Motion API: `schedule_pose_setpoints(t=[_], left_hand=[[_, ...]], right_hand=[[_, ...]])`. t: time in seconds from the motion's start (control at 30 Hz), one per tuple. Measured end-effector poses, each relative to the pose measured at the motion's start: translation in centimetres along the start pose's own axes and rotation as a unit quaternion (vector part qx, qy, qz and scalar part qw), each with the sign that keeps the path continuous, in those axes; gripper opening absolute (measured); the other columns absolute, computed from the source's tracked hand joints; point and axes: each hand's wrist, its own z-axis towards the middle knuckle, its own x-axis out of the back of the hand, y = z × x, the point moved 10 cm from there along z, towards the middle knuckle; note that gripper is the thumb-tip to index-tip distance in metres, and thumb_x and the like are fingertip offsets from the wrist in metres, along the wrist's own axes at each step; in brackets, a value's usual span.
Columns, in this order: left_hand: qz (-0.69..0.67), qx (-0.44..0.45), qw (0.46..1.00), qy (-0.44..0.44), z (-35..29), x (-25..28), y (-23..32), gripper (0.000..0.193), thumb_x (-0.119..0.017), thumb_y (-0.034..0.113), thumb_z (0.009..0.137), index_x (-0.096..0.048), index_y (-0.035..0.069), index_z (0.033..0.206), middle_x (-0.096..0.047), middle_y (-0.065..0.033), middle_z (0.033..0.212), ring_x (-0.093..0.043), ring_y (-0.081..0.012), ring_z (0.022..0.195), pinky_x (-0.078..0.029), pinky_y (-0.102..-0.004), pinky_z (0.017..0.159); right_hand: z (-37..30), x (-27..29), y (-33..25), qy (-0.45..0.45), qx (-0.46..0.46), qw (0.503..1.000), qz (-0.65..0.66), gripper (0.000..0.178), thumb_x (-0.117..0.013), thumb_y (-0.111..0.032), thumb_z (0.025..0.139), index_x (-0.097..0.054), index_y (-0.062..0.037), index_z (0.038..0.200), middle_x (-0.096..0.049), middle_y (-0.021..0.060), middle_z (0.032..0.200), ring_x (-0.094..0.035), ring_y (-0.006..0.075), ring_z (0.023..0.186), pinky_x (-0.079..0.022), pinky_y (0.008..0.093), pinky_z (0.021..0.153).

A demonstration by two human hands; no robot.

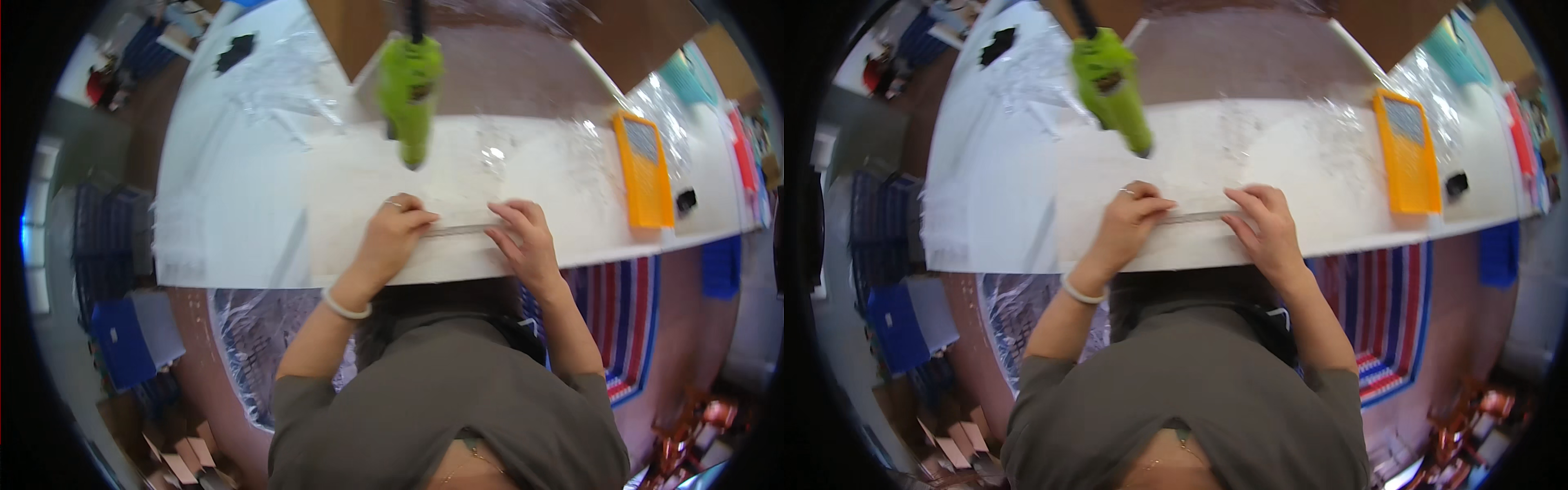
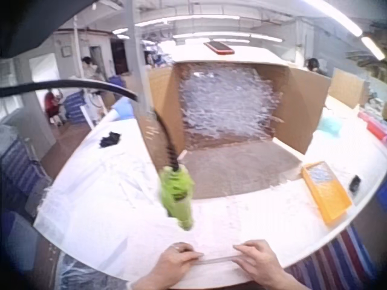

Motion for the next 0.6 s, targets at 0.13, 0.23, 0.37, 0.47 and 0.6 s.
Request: schedule_pose_setpoints(t=[0.13, 0.23, 0.37, 0.47, 0.6], left_hand=[[0.014, -0.037, 0.998, 0.042, 0.6, -0.2, -1.0, 0.022, -0.081, 0.003, 0.08, -0.08, 0.009, 0.101, -0.067, -0.0072, 0.1, -0.062, -0.0266, 0.099, -0.054, -0.0365, 0.085], [0.01, 0.003, 1.0, 0.017, 1.7, 1.2, -1.4, 0.029, -0.079, 0.003, 0.082, -0.078, 0.009, 0.11, -0.068, -0.0094, 0.106, -0.063, -0.0284, 0.105, -0.055, -0.0371, 0.087], [0.083, 0.115, 0.983, 0.114, 4.2, 7.5, -6.8, 0.028, -0.073, 0.001, 0.087, -0.076, 0.006, 0.115, -0.069, -0.0143, 0.114, -0.064, -0.0328, 0.11, -0.054, -0.0406, 0.093], [0.348, -0.02, 0.914, 0.207, 7.5, 9.4, -9.3, 0.024, -0.066, 0.004, 0.089, -0.074, -0.002, 0.112, -0.069, -0.0207, 0.121, -0.063, -0.039, 0.118, -0.05, -0.0458, 0.104], [0.384, -0.105, 0.902, 0.166, 8.7, 8.3, -9.6, 0.017, -0.063, 0.006, 0.088, -0.069, -0.001, 0.102, -0.069, -0.0186, 0.127, -0.062, -0.0373, 0.125, -0.05, -0.0451, 0.106]], right_hand=[[0.3, -2.1, 0.9, -0.004, 0.022, 0.996, -0.081, 0.019, -0.08, -0.007, 0.082, -0.072, -0.0043, 0.098, -0.066, 0.0109, 0.096, -0.059, 0.0319, 0.093, -0.05, 0.0411, 0.079], [0.9, -2.3, 0.3, 0.009, 0.036, 0.997, -0.073, 0.013, -0.08, -0.006, 0.082, -0.069, -0.0036, 0.09, -0.064, 0.01, 0.088, -0.057, 0.0319, 0.087, -0.048, 0.0414, 0.075], [1.4, -2.3, 0.5, 0.03, 0.005, 0.999, -0.008, 0.011, -0.078, -0.004, 0.081, -0.068, -0.0034, 0.084, -0.063, 0.0116, 0.086, -0.058, 0.033, 0.085, -0.047, 0.0423, 0.076], [0.5, -2.9, 2.3, 0.012, 0.017, 1.0, -0.02, 0.013, -0.079, -0.003, 0.077, -0.067, -0.0022, 0.082, -0.064, 0.0126, 0.086, -0.058, 0.0338, 0.085, -0.048, 0.0433, 0.076], [0.4, -2.2, 1.3, 0.007, 0.068, 0.997, -0.025, 0.015, -0.078, 0.002, 0.074, -0.066, -0.0009, 0.082, -0.063, 0.0126, 0.086, -0.059, 0.0313, 0.085, -0.048, 0.0387, 0.072]])
